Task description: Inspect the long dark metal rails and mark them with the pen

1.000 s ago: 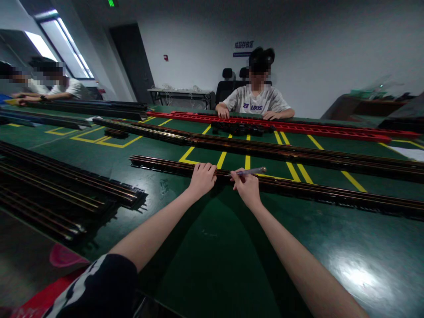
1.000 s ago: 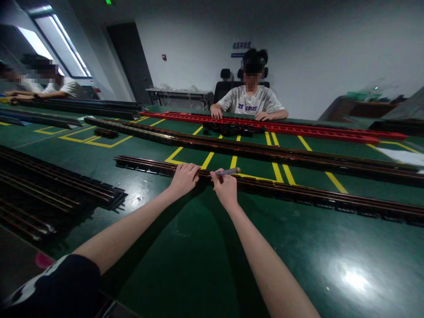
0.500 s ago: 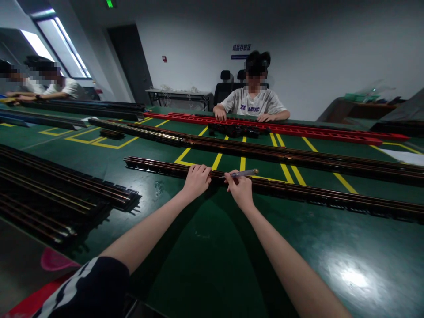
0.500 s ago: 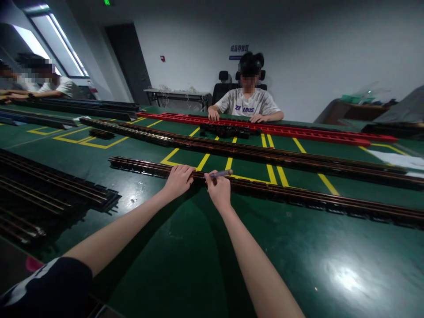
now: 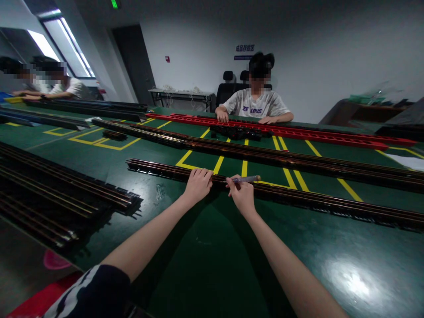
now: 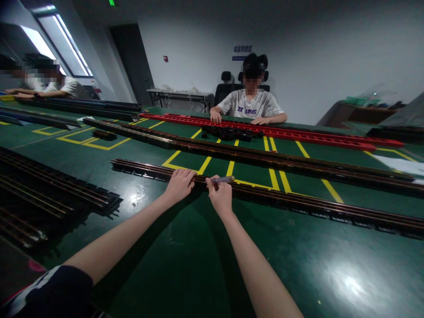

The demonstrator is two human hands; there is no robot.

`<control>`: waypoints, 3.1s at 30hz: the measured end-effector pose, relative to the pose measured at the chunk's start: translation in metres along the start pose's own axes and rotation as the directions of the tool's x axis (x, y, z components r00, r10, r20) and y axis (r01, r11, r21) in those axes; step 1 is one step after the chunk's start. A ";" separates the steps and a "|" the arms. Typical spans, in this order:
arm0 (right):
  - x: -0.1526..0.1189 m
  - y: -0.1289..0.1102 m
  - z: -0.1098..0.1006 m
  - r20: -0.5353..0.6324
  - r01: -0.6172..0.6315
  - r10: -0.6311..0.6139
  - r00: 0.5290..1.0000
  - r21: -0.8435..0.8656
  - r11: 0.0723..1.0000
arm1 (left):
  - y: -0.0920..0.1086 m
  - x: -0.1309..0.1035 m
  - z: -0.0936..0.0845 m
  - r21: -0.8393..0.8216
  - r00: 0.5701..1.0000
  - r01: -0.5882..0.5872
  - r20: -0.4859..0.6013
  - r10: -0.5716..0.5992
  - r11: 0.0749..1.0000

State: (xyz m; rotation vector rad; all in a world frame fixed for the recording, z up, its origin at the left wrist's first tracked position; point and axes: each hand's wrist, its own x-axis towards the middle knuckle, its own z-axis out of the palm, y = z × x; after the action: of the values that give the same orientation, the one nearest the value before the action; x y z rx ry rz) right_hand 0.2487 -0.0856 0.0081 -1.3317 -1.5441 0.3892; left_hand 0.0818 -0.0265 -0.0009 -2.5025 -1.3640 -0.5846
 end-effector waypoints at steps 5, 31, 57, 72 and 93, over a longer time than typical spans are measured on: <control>0.000 -0.001 0.000 -0.005 -0.008 0.008 1.000 0.004 1.000 | 0.001 0.000 0.000 0.006 1.000 -0.001 -0.012 0.001 1.000; -0.002 0.004 0.000 -0.104 -0.071 0.082 0.991 0.103 0.992 | 0.003 0.000 -0.002 -0.019 1.000 0.000 -0.006 0.000 1.000; 0.000 0.003 -0.006 -0.029 -0.087 0.092 0.995 0.146 0.985 | 0.002 0.000 -0.002 -0.060 0.999 -0.016 -0.033 0.014 0.998; -0.001 0.000 -0.005 -0.060 -0.078 0.087 0.994 0.145 0.986 | 0.005 0.000 -0.004 -0.055 1.000 -0.027 0.003 0.027 0.998; 0.001 0.000 -0.005 -0.029 -0.094 0.099 0.995 0.145 0.985 | 0.004 -0.001 -0.005 -0.031 0.995 0.093 -0.024 -0.093 0.995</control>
State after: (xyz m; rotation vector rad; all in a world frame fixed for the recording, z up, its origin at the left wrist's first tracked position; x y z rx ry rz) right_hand 0.2528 -0.0868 0.0105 -1.2969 -1.3982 0.5252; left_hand 0.0836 -0.0316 0.0030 -2.4568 -1.4797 -0.6582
